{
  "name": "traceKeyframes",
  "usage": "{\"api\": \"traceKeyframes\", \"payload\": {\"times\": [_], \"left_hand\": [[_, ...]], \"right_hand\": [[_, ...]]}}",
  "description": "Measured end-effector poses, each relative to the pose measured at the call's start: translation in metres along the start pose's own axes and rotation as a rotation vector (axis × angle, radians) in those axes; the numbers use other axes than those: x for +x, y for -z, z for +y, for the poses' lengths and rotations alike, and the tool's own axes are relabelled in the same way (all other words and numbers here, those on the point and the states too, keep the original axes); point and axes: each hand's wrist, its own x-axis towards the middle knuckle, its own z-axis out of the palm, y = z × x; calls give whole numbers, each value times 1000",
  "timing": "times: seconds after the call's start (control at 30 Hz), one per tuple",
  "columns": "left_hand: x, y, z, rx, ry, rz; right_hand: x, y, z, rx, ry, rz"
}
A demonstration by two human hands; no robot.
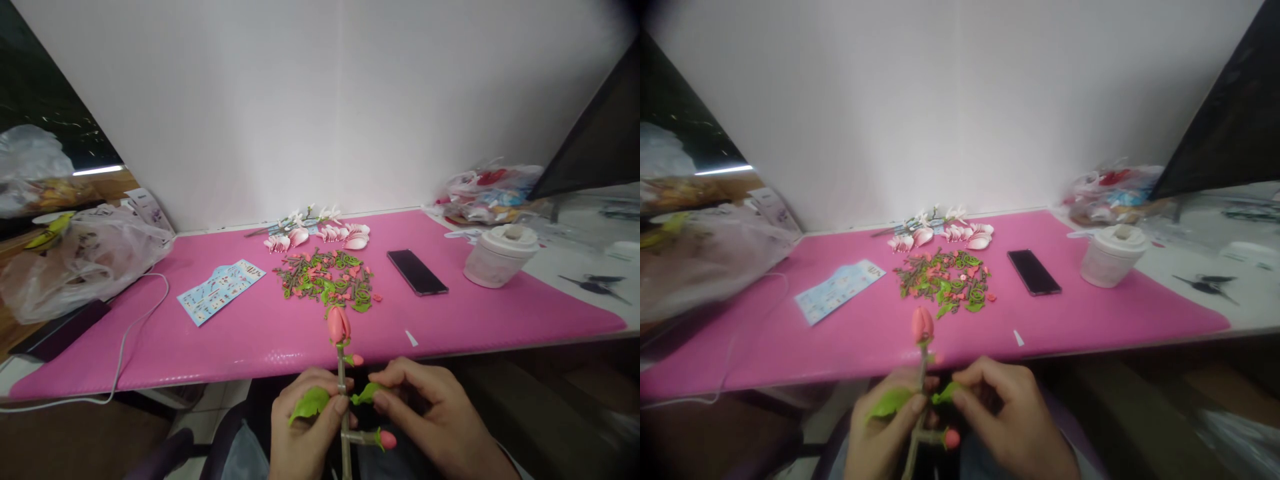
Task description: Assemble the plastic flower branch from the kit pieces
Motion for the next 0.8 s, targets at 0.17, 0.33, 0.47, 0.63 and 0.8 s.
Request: {"api": "traceKeyframes", "payload": {"times": [0.17,0.33,0.47,0.63,0.8], "left_hand": [[2,2,-3,66,-52,-9],[8,6,-18,-150,112,31],[10,6,-22,-234,194,51],[8,5,-23,-268,208,14],[6,2,-18,-234,194,78]], "right_hand": [[0,0,2,59,-93,-51],[-1,7,5,-233,376,90],[3,11,3,-333,710,23],[4,8,-5,-342,723,101],[1,4,-4,-351,672,93]]}}
